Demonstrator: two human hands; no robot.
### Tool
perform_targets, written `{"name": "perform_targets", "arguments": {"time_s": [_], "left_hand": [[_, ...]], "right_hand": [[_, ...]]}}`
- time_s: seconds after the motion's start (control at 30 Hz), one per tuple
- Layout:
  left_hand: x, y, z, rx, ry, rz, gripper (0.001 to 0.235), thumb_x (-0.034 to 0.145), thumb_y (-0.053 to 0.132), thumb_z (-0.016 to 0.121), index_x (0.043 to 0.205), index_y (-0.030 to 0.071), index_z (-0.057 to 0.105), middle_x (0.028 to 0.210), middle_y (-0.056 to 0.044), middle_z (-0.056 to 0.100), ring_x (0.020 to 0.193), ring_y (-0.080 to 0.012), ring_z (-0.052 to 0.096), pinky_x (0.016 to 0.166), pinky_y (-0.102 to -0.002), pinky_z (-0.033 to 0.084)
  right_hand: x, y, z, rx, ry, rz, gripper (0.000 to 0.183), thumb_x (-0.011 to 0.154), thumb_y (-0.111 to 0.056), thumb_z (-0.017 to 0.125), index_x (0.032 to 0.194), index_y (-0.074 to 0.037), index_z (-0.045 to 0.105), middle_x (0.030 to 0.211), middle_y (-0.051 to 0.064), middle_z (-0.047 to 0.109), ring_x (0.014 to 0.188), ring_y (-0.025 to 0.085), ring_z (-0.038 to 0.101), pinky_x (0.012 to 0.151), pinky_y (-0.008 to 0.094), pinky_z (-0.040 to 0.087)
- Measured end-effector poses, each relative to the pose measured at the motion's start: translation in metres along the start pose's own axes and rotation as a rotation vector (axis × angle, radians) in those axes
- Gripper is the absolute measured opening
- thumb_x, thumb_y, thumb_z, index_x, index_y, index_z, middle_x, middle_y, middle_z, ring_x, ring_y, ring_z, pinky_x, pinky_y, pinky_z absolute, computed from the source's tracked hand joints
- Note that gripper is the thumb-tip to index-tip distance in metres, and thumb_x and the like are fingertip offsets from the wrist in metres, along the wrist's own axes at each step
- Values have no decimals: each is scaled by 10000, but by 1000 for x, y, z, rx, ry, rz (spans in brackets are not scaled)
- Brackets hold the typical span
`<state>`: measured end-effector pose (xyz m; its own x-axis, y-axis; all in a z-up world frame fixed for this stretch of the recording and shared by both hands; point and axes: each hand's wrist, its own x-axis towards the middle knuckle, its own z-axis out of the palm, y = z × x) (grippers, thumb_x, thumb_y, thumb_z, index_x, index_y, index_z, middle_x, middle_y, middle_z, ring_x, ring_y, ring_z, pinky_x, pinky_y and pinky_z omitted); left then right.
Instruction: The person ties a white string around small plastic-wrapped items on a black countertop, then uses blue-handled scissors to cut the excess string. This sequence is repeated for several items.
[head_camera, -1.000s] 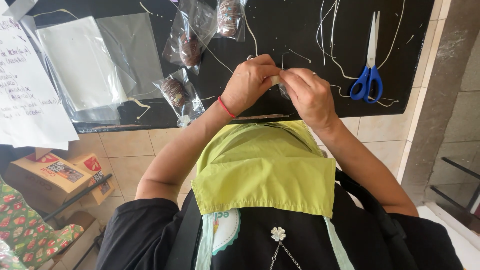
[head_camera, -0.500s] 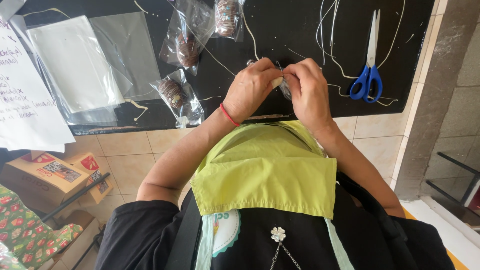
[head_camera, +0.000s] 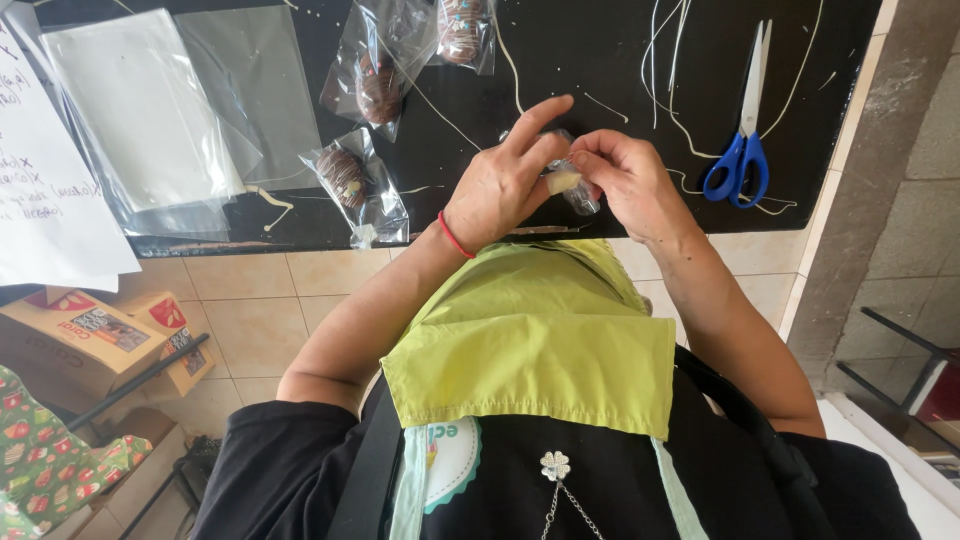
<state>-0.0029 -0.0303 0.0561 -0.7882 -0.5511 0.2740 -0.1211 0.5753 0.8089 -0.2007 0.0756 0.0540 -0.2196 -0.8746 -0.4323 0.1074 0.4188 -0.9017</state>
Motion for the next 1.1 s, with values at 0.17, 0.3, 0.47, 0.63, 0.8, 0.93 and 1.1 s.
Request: {"name": "perform_targets", "arguments": {"time_s": [0.17, 0.3, 0.47, 0.63, 0.8, 0.93, 1.1], "left_hand": [[2, 4, 5, 149, -31, -52, 79, 1155, 21, 683, 1134, 75, 629, 1715, -139, 401, 976, -194, 783, 563, -393, 572], [3, -4, 11, 173, -39, -25, 67, 1159, 13, 650, 1156, 79, 659, 1694, -102, 437, 975, -208, 809, 605, -371, 598], [6, 0, 9, 164, -30, -90, 117, 1153, 128, 671, 1057, 71, 637, 1623, -89, 500, 782, -251, 746, 547, -372, 551], [8, 3, 5, 114, -106, -109, 88, 1138, 133, 608, 1095, 74, 657, 1617, -84, 491, 950, -224, 767, 652, -383, 599], [-11, -16, 22, 190, -76, -65, 142, 1130, 313, 642, 1105, 174, 632, 1605, -44, 528, 981, -528, 788, 909, -614, 663], [-27, -15, 22, 177, 5, 2, 180, 1166, 336, 587, 1127, 173, 655, 1557, -54, 561, 935, -403, 800, 806, -493, 687], [-49, -20, 34, 404, 104, 111, 94, 1138, 287, 645, 1141, 205, 692, 1480, -49, 632, 851, -233, 788, 746, -288, 665]], "right_hand": [[-2, -37, 5, -35, -76, 127, 136, 1148, -114, 618, 1048, -55, 688, 696, 4, 512, 655, 93, 469, 665, 238, 407], [2, -27, 2, -26, -59, 132, 120, 1138, -129, 646, 1094, -43, 718, 719, 6, 535, 657, 87, 487, 631, 228, 413], [2, -27, 2, -14, -67, 133, 97, 1128, -103, 667, 1073, -44, 720, 735, 2, 549, 662, 95, 492, 628, 234, 432], [1, -30, 1, -43, -78, 146, 99, 1125, -98, 661, 1074, -51, 731, 770, -1, 574, 675, 89, 498, 624, 234, 437], [-2, 5, -1, -74, -26, -15, 89, 1074, -56, 766, 1112, 20, 790, 788, 108, 686, 648, 132, 647, 598, 285, 576], [-10, 12, 10, -103, -32, 8, 76, 1069, -62, 767, 1095, 1, 801, 794, 119, 709, 677, 159, 693, 601, 301, 596], [-21, 30, 23, -48, -21, 39, 91, 1077, -72, 764, 1106, 8, 799, 815, 120, 711, 714, 162, 697, 612, 307, 618]]}}
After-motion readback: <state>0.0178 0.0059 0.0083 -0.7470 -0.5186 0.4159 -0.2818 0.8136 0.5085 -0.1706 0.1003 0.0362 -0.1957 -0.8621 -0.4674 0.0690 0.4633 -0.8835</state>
